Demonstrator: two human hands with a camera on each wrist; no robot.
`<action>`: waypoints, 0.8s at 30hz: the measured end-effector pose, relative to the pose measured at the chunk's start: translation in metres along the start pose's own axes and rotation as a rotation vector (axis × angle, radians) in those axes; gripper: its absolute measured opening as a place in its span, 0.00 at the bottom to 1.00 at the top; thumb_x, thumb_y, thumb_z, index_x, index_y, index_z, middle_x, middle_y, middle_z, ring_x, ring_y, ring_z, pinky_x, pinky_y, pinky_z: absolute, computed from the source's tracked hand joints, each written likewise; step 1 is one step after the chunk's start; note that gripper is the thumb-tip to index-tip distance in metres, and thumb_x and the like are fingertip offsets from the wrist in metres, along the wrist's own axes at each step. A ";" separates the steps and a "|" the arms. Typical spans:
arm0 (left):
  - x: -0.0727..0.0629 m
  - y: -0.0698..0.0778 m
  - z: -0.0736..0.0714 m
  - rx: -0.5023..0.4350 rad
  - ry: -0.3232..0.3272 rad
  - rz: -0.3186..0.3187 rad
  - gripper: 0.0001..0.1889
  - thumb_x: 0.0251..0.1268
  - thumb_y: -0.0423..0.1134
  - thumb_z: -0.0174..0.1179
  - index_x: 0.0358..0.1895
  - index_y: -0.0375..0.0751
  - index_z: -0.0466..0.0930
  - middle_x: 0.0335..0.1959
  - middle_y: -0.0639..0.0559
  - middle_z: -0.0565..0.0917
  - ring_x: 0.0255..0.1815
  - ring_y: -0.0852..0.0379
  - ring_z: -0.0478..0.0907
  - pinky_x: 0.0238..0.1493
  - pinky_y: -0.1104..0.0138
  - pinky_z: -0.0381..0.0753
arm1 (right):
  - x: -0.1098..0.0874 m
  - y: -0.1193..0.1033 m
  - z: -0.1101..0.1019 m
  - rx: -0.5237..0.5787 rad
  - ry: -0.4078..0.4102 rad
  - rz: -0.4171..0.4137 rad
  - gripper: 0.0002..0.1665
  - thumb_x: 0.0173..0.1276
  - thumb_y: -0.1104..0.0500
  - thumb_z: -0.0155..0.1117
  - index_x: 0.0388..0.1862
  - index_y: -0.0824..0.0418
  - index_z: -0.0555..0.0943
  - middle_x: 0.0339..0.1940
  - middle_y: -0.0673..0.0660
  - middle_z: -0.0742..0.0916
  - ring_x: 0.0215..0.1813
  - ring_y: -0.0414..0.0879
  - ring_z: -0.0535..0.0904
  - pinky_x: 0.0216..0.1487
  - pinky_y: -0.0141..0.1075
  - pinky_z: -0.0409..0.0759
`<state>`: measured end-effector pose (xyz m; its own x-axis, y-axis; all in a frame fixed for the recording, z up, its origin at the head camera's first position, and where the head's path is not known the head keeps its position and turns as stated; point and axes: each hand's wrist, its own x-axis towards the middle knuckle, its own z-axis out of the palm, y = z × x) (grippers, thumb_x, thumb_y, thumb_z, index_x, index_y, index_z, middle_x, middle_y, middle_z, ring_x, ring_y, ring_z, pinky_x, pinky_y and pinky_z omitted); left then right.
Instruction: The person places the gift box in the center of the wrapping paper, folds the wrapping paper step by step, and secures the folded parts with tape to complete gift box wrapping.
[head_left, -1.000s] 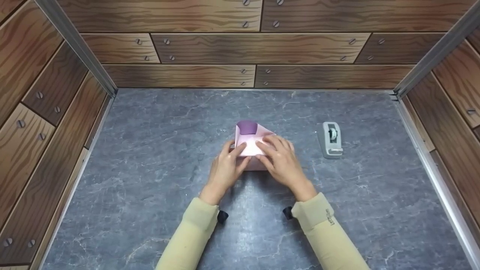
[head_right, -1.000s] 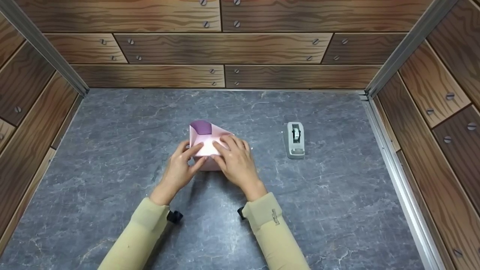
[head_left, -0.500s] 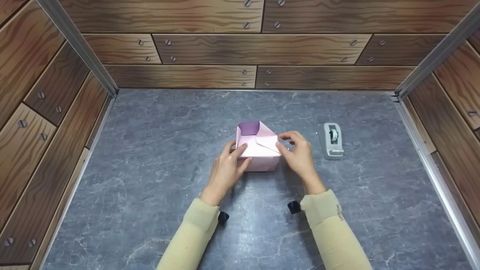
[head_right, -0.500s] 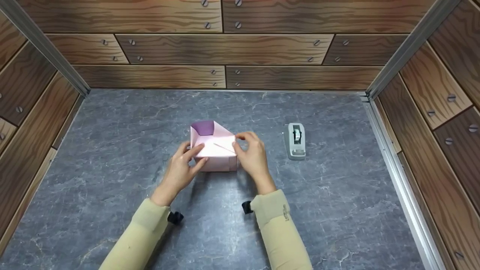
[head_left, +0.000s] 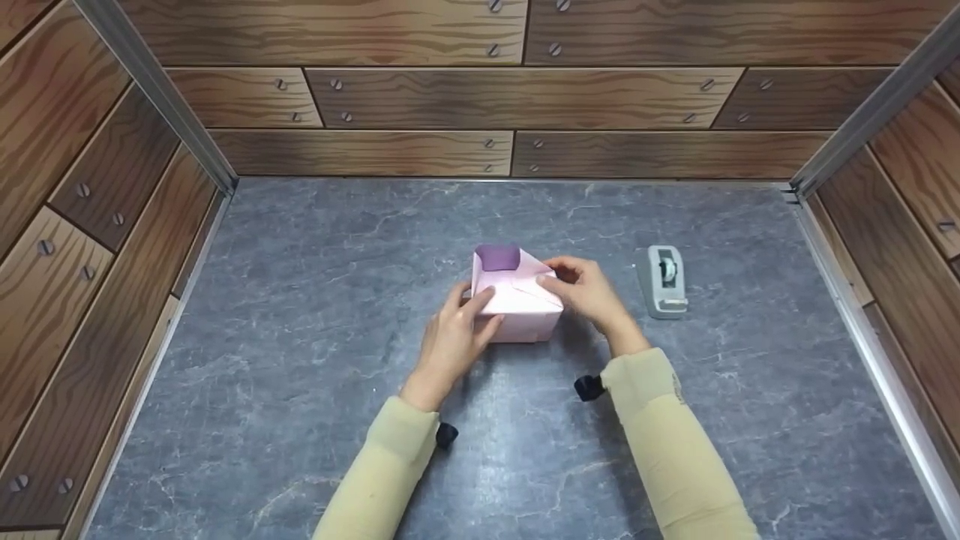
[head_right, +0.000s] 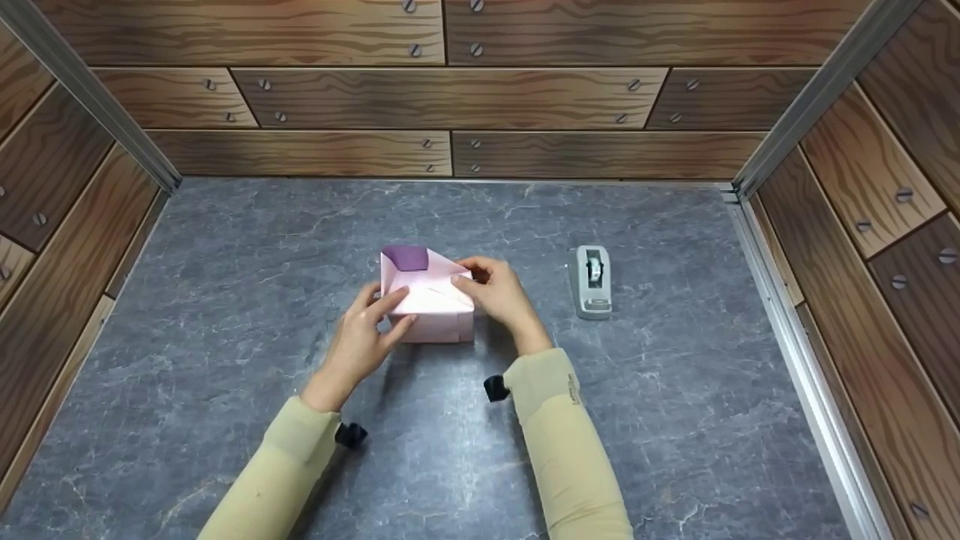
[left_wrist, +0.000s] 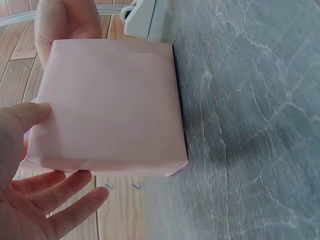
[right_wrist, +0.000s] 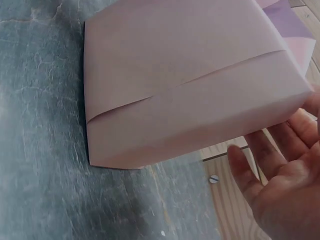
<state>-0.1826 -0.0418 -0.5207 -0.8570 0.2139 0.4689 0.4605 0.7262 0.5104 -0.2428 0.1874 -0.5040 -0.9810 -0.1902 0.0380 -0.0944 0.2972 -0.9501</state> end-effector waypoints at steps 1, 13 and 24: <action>0.000 0.000 0.000 0.000 -0.002 -0.001 0.21 0.64 0.48 0.66 0.58 0.44 0.82 0.57 0.40 0.76 0.45 0.45 0.83 0.41 0.55 0.84 | 0.002 0.001 0.001 0.022 0.013 -0.003 0.16 0.65 0.64 0.68 0.48 0.74 0.83 0.41 0.62 0.87 0.40 0.47 0.81 0.40 0.32 0.78; 0.001 0.002 -0.001 0.010 -0.027 -0.023 0.21 0.66 0.49 0.65 0.59 0.45 0.82 0.58 0.40 0.76 0.44 0.45 0.84 0.40 0.56 0.84 | 0.011 -0.002 0.006 0.019 0.142 0.011 0.13 0.58 0.63 0.75 0.33 0.74 0.86 0.26 0.55 0.87 0.31 0.43 0.79 0.32 0.30 0.76; -0.001 0.000 0.000 0.001 -0.005 0.002 0.21 0.65 0.48 0.66 0.58 0.44 0.82 0.57 0.40 0.76 0.43 0.45 0.83 0.40 0.56 0.84 | 0.013 -0.004 0.007 0.024 0.177 -0.022 0.11 0.53 0.66 0.77 0.33 0.73 0.87 0.29 0.60 0.89 0.31 0.42 0.82 0.31 0.28 0.78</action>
<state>-0.1821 -0.0421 -0.5210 -0.8573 0.2185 0.4662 0.4619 0.7264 0.5089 -0.2540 0.1770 -0.5016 -0.9934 -0.0283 0.1109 -0.1144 0.2718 -0.9555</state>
